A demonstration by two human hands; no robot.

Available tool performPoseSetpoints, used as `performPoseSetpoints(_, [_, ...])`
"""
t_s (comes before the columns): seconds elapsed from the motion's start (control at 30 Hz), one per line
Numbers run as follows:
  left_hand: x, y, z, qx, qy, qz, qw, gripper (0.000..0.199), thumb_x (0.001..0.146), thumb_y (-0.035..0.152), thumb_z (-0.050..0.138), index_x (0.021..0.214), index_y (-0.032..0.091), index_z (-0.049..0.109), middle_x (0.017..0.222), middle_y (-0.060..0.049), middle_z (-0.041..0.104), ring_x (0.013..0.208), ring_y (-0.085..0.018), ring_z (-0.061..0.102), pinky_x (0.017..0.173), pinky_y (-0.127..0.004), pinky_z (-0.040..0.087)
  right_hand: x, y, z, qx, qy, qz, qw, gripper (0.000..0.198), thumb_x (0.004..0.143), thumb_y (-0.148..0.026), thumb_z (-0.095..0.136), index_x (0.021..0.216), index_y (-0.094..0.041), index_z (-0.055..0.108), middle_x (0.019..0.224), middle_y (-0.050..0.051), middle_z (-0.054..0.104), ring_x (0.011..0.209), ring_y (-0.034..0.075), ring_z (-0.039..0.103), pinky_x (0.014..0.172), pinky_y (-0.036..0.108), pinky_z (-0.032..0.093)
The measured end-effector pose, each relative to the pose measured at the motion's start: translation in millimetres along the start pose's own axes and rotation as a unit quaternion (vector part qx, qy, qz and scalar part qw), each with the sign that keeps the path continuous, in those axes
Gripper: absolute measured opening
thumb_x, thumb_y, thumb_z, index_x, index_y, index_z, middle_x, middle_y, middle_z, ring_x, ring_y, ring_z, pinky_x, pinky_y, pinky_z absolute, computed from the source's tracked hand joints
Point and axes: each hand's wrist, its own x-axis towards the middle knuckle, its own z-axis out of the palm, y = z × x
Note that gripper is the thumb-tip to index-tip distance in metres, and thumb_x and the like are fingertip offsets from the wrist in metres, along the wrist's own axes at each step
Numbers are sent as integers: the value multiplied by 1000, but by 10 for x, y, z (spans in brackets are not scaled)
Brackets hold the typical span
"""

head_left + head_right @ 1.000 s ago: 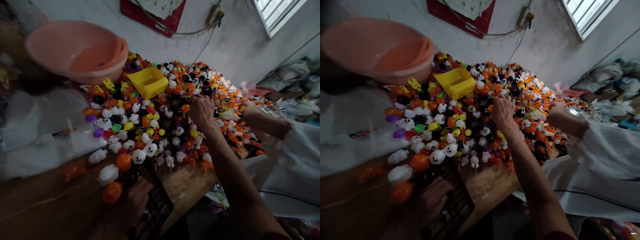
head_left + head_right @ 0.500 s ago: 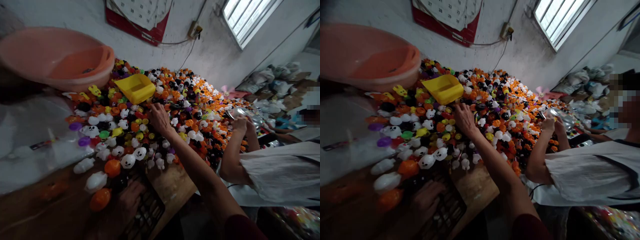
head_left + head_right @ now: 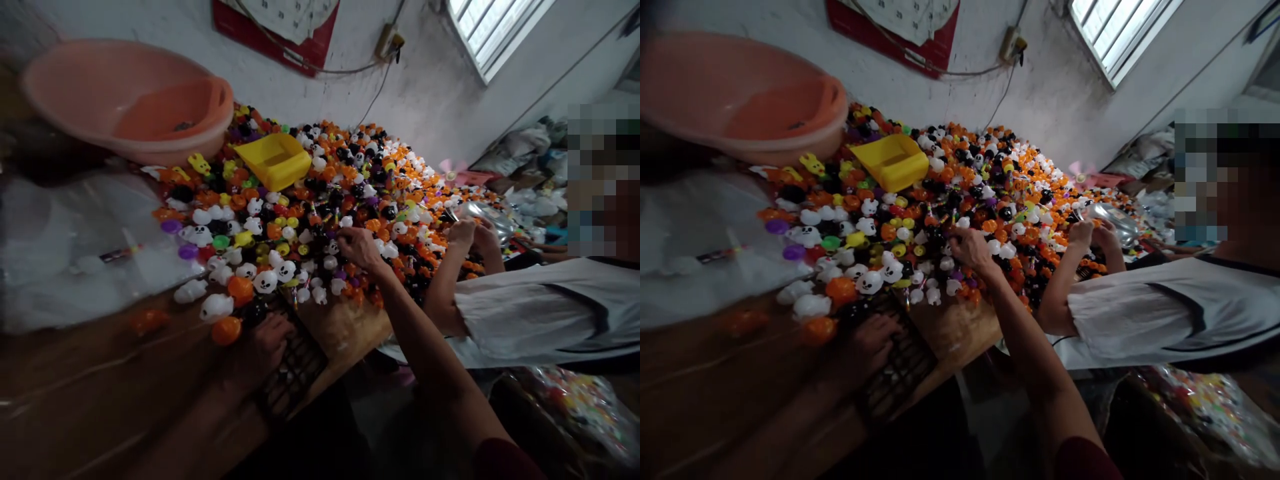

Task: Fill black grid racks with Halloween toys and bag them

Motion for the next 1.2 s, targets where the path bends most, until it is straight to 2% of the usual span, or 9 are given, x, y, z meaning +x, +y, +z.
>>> performPoseSetpoints(0.13, [-1,-10,13,6,2,10,1000,32,78,-3,47,93,22,61,92,-2,67,88,-22,65,89,-36,54,99,109,-188,-135,85,110,981,32,93,-19,48,101,-14,78,92,13,77,78,19,66,67,27,41])
performPoseSetpoints(0.27, [-42,-24,119,0,10,-19,1000,35,74,-7,44,90,21,59,92,-2,64,92,-22,62,93,-37,52,317,-10,-258,-199,68,125,970,35,97,-20,43,104,-16,76,103,15,76,90,23,69,70,28,44])
performPoseSetpoints(0.37, [-45,-22,115,-15,-7,-22,1000,35,74,-7,45,90,21,59,93,-2,63,92,-20,62,93,-36,52,497,-208,-117,-204,28,143,968,34,97,-21,42,109,-17,74,113,17,74,100,26,70,76,30,47])
performPoseSetpoints(0.47, [-31,-28,59,-25,-19,-10,999,33,76,-5,48,93,21,59,90,-1,62,89,-20,61,89,-35,52,624,-370,91,-178,13,138,974,34,98,-23,43,116,-15,71,124,19,69,107,27,68,84,32,49])
performPoseSetpoints(0.57, [-26,-46,41,-24,-7,1,1000,34,76,-5,48,94,22,59,90,-1,62,87,-20,60,86,-34,51,715,-371,150,-133,37,96,986,35,99,-23,41,118,-16,71,123,16,71,109,26,68,89,31,49])
performPoseSetpoints(0.77, [-26,-15,63,-19,21,7,1000,35,76,-6,46,93,22,57,89,0,62,86,-20,61,84,-34,50,818,-28,-274,-109,110,67,986,39,96,-18,42,115,-17,76,113,12,77,108,25,69,91,32,48])
performPoseSetpoints(0.93, [30,59,-33,-7,59,38,998,34,78,-6,44,94,22,57,86,0,63,81,-18,62,82,-32,51,760,60,-448,-165,71,50,983,36,95,-22,47,115,-20,77,111,14,76,104,30,68,87,38,50])
performPoseSetpoints(1.03, [42,60,-63,4,65,48,997,33,79,-5,44,96,21,57,88,-1,65,81,-18,63,82,-31,52,733,113,-422,-211,42,39,976,34,94,-18,48,113,-20,76,120,15,71,110,31,64,89,41,49])
performPoseSetpoints(1.2, [12,13,-55,10,38,54,998,34,80,-4,48,100,21,58,90,-1,66,83,-18,65,86,-33,54,747,286,-310,-300,-55,10,952,33,88,-9,51,110,-15,76,129,20,64,128,37,51,102,50,41])
